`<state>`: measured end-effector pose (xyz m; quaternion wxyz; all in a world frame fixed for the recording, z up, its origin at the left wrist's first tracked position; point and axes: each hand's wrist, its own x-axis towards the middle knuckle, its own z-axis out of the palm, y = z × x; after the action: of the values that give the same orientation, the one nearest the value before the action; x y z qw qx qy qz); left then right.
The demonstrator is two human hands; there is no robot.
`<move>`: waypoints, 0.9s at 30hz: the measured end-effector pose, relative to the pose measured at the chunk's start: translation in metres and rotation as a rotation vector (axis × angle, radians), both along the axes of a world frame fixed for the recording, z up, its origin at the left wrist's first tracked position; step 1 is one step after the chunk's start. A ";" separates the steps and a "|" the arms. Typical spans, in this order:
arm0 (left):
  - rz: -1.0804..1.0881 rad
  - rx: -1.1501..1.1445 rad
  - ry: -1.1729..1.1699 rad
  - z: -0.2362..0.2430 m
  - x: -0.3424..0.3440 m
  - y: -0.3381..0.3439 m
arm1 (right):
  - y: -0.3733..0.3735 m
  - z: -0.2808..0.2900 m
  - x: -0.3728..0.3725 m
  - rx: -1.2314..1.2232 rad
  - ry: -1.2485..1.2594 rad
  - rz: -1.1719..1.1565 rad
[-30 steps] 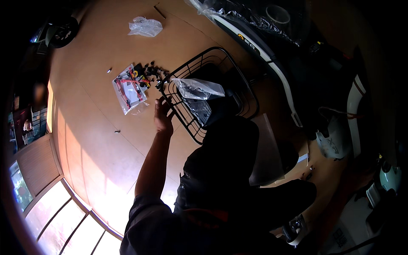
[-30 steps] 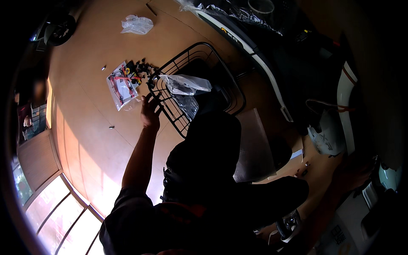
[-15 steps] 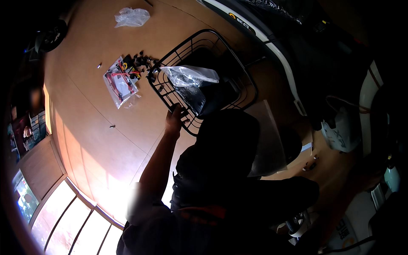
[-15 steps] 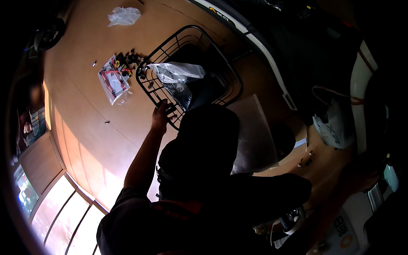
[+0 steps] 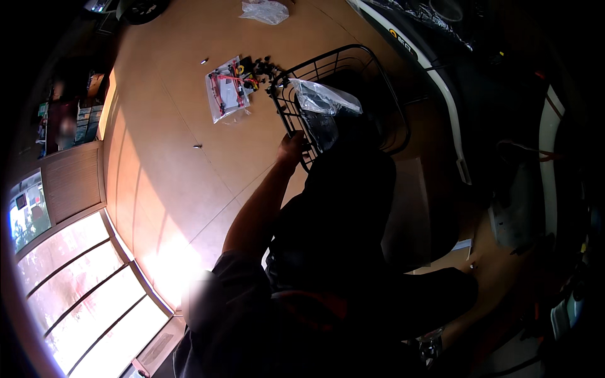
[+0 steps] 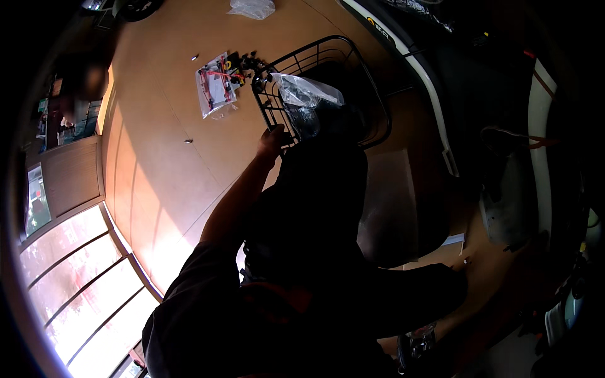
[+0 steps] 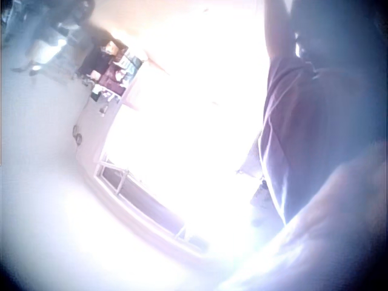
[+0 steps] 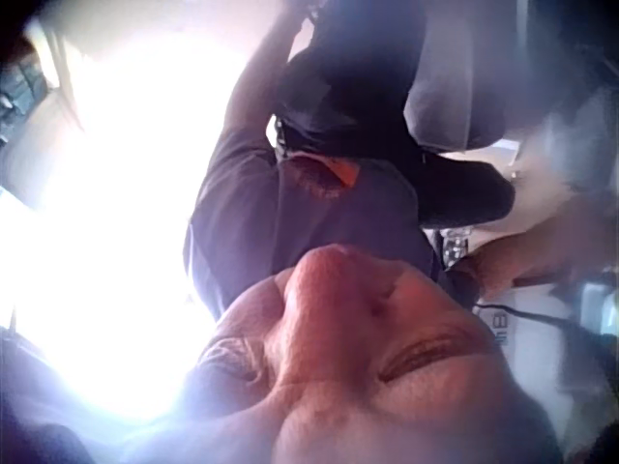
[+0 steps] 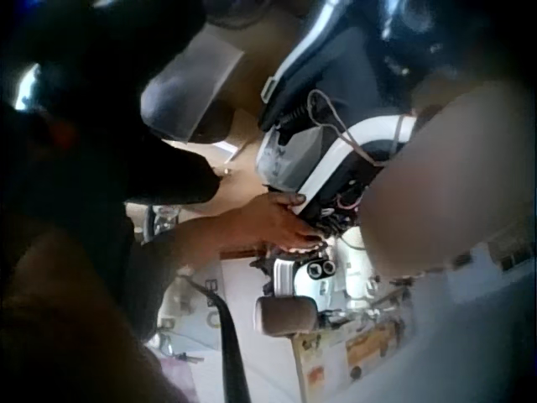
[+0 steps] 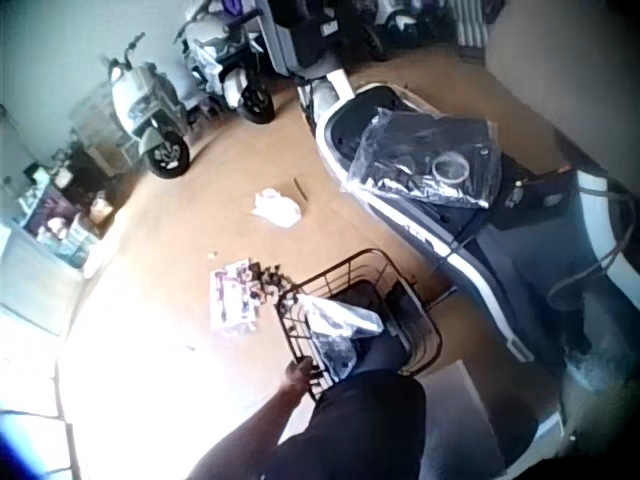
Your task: The person unpacks a plastic part and installs it into the seat compartment of an electric scooter. They then retrieve a socket wrench and use it to tighten bolts securing the part within the scooter's internal wiring area.
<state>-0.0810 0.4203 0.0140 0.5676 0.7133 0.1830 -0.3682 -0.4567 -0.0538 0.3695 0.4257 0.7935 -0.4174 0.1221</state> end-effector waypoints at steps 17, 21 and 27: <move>0.048 -0.120 0.331 0.018 -0.020 -0.016 | 0.011 0.010 0.008 -0.085 0.095 0.108; 0.076 -0.106 0.281 0.026 -0.024 -0.021 | 0.012 0.010 0.008 -0.081 0.080 0.094; 0.136 -0.207 0.277 -0.007 -0.023 -0.003 | 0.021 0.013 0.013 -0.004 0.074 -0.001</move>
<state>-0.1036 0.4174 0.0071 0.6311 0.5794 0.2683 -0.4406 -0.4433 -0.0324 0.3821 0.4423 0.7965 -0.4016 0.0932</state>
